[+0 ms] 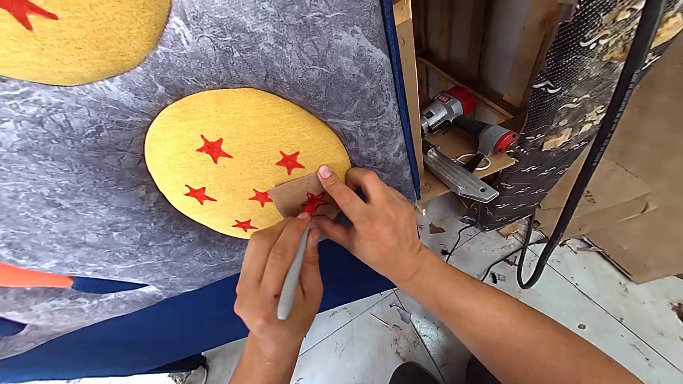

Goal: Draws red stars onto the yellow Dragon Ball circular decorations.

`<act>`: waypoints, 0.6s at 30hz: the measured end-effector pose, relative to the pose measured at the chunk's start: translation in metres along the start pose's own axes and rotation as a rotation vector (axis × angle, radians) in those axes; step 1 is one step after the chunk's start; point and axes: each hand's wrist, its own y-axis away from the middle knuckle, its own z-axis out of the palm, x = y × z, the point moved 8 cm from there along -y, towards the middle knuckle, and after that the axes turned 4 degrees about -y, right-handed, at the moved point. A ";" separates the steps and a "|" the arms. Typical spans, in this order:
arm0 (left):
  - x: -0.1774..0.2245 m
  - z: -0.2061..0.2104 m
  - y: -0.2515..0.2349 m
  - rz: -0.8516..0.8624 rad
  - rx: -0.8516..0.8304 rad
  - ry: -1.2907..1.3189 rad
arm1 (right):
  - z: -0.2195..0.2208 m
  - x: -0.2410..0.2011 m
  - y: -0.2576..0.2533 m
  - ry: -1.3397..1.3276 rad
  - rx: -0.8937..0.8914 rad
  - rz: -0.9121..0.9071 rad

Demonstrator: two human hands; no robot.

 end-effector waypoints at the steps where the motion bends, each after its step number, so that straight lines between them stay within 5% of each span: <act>1: 0.000 0.000 0.000 0.000 0.004 -0.003 | 0.000 0.000 0.000 0.002 0.004 -0.003; 18: 0.004 -0.003 -0.006 -0.018 -0.047 -0.019 | -0.001 -0.001 0.000 -0.007 -0.003 0.002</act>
